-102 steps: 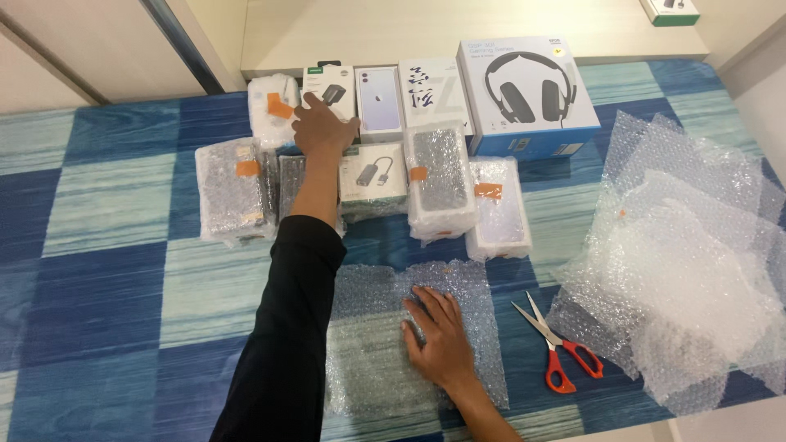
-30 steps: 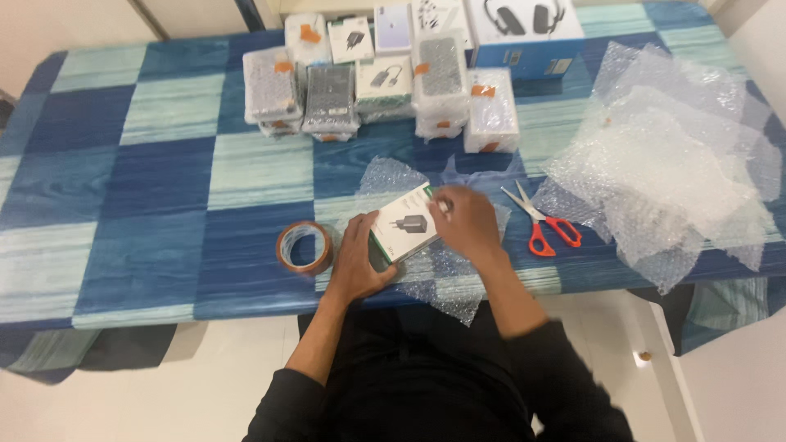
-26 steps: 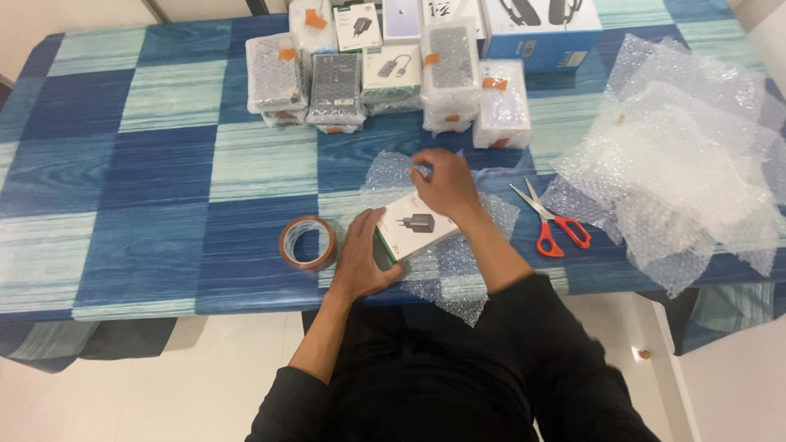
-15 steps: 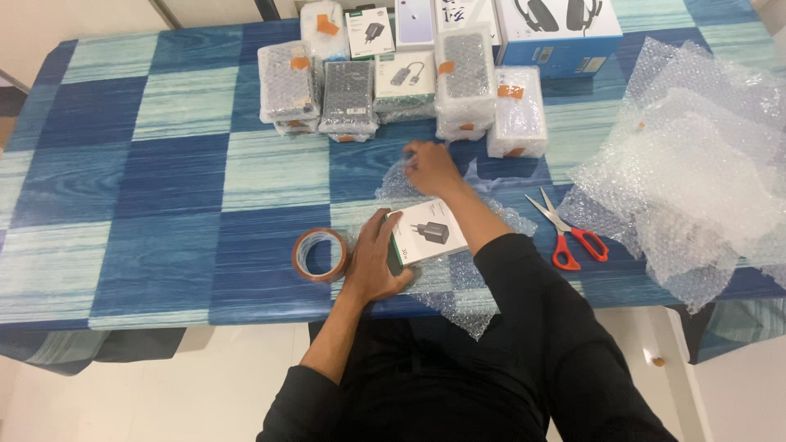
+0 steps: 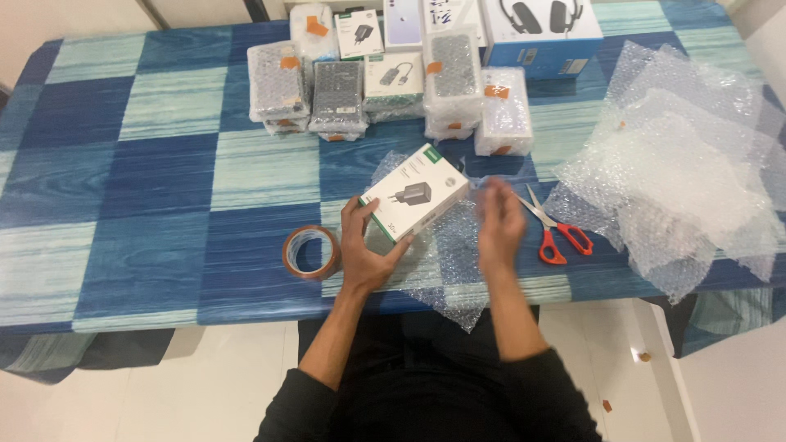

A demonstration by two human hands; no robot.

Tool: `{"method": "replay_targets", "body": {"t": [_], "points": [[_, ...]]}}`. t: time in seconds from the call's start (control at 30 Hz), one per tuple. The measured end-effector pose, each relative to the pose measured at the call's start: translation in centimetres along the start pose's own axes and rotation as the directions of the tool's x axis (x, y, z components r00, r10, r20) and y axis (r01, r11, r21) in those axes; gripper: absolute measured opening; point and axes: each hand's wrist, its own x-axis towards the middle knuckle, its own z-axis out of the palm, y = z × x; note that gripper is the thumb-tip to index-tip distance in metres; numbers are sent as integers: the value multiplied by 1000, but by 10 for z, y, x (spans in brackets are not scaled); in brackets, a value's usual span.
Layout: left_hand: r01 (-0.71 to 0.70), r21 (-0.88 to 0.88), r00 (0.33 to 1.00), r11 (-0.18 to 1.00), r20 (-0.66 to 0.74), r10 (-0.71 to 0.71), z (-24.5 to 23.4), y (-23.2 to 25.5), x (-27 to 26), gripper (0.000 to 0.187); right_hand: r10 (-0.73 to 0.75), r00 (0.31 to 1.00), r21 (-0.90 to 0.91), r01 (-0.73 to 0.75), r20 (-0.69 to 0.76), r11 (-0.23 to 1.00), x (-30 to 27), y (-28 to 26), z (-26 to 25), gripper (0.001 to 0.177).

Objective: The person wraps a boxed power adapter in bubble wrap, secures the wrapping with tape, and places it with other packaged items on a table.

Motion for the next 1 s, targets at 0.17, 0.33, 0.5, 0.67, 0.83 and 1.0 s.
{"method": "replay_targets", "body": {"t": [0.17, 0.33, 0.5, 0.67, 0.83, 1.0], "points": [[-104, 47, 995, 993, 14, 103, 28, 26, -24, 81, 163, 963, 86, -185, 213, 979, -46, 6, 9, 65], [114, -195, 991, 974, 87, -99, 30, 39, -40, 103, 123, 960, 87, -149, 250, 985, -29, 23, -17, 46], [528, -478, 845, 702, 378, -378, 25, 33, -35, 65, 184, 918, 19, -204, 351, 979, -42, 5, -21, 48], [529, -427, 842, 734, 373, -390, 34, 11, -33, 63, 122, 882, -100, -86, 455, 991, -39, 3, -33, 52], [604, -446, 788, 661, 459, -411, 31, 4, -27, 70, 102, 869, -207, 1, 484, 978, -20, 3, -82, 56], [570, -543, 821, 616, 364, -439, 31, -20, -30, 60, -154, 983, -923, 147, 98, 356, 50, 69, -217, 24]]}}
